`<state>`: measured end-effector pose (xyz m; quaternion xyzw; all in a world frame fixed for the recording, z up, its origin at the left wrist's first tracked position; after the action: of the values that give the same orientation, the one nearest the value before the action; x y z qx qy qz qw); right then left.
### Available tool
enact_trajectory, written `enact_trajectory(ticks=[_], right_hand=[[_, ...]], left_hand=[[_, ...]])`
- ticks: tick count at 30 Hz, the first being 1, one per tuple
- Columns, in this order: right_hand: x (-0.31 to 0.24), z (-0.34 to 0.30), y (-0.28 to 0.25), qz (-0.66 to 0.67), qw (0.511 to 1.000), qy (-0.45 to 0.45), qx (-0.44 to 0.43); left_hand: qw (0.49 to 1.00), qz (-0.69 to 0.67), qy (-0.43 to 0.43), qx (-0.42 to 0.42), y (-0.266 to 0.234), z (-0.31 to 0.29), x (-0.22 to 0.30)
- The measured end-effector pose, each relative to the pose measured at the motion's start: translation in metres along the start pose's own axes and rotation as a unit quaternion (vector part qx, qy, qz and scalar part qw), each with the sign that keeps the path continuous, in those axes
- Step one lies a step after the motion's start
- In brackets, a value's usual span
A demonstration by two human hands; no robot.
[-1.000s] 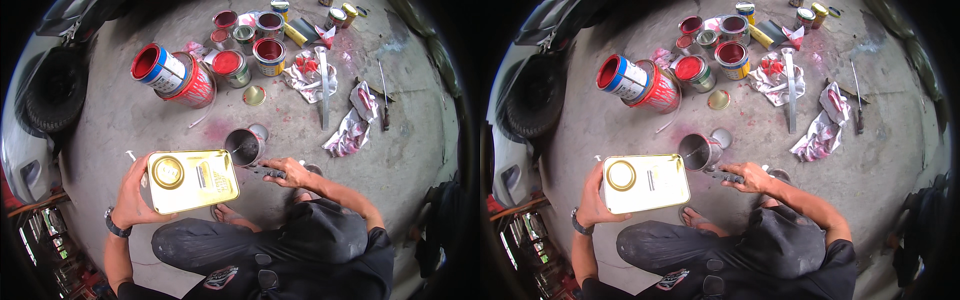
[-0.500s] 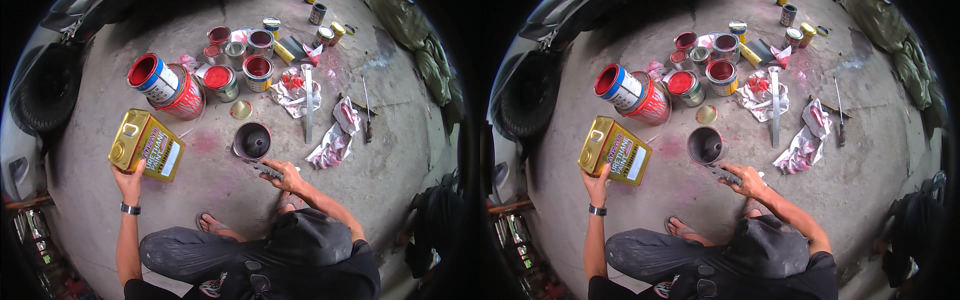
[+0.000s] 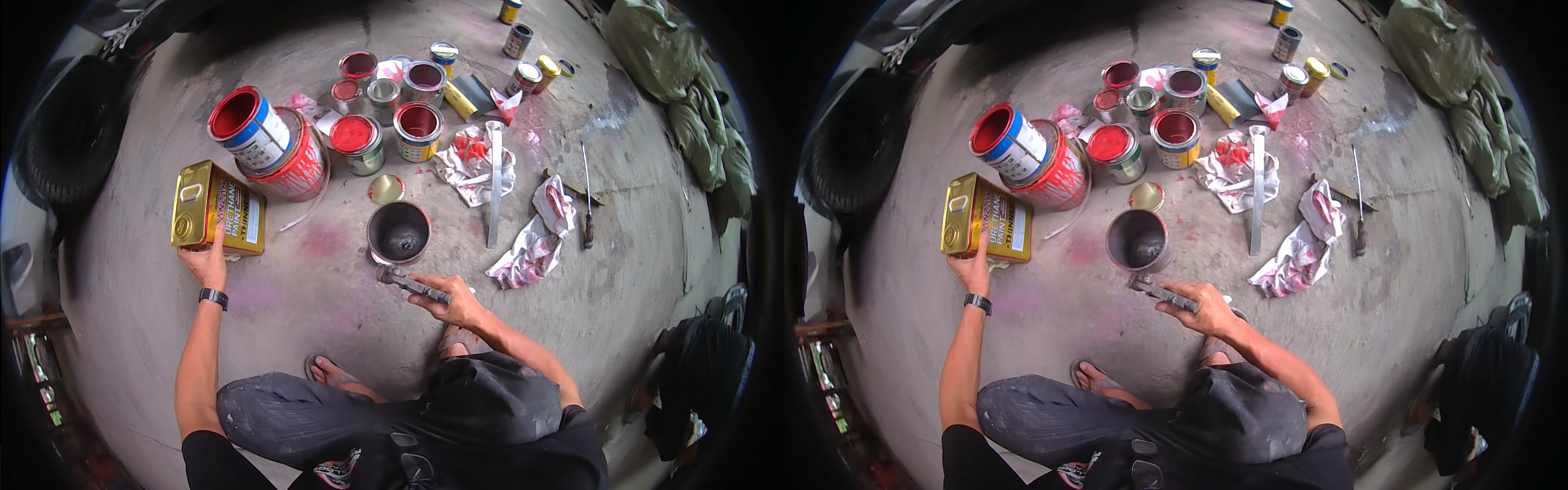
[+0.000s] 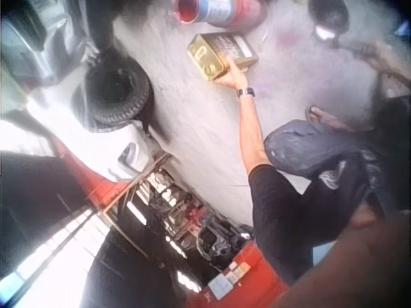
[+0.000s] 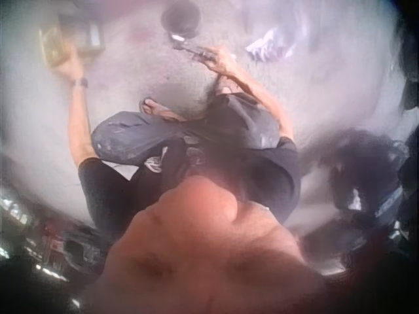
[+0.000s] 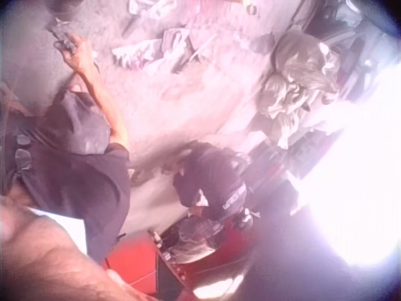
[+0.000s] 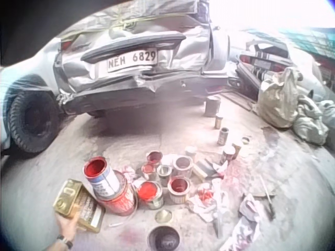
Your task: The person cleans a paint spray gun cup with a cloth, then pours a liquid from a yellow can into the cup. They attach the cup to the spray gun, test the spray, and finally stir a can of red paint with a metal stick.
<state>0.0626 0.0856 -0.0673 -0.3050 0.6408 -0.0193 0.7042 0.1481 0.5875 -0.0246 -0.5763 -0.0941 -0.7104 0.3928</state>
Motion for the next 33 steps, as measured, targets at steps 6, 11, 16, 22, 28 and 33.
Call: enact_trajectory(ticks=[6, 11, 16, 22, 28, 33], right_hand=[[-0.024, 0.039, -0.037, 0.058, 0.99, 0.107, -0.078], [-0.097, 0.113, -0.039, 0.043, 0.984, 0.094, -0.145], [-0.196, 0.166, 0.058, 0.094, 0.961, 0.035, -0.258], [-0.196, 0.154, 0.133, 0.066, 0.941, 0.073, -0.323], [-0.189, 0.15, 0.159, 0.048, 0.925, 0.04, -0.375], [-0.188, 0.151, 0.164, 0.056, 0.926, 0.049, -0.37]], left_hand=[[0.954, 0.094, -0.236, -0.162, -0.003, -0.046, 0.007], [0.794, 0.136, -0.146, -0.575, 0.029, -0.168, 0.164], [0.856, -0.119, -0.25, -0.437, 0.058, -0.242, 0.198], [0.812, -0.41, -0.4, -0.115, 0.071, -0.248, 0.119], [0.805, -0.407, -0.406, -0.145, 0.067, -0.263, 0.095], [0.815, -0.415, -0.382, -0.132, 0.068, -0.264, 0.093]])
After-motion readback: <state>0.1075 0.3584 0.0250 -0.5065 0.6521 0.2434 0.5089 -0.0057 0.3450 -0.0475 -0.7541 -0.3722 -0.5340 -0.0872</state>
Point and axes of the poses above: each hand's wrist, its own z-axis towards the middle knuckle, its own y-axis out of the palm, x = y × z, the point moved 9 cm from there along z, towards the middle knuckle, and after that the axes turned 6 degrees about -z, right-handed, at the moved point
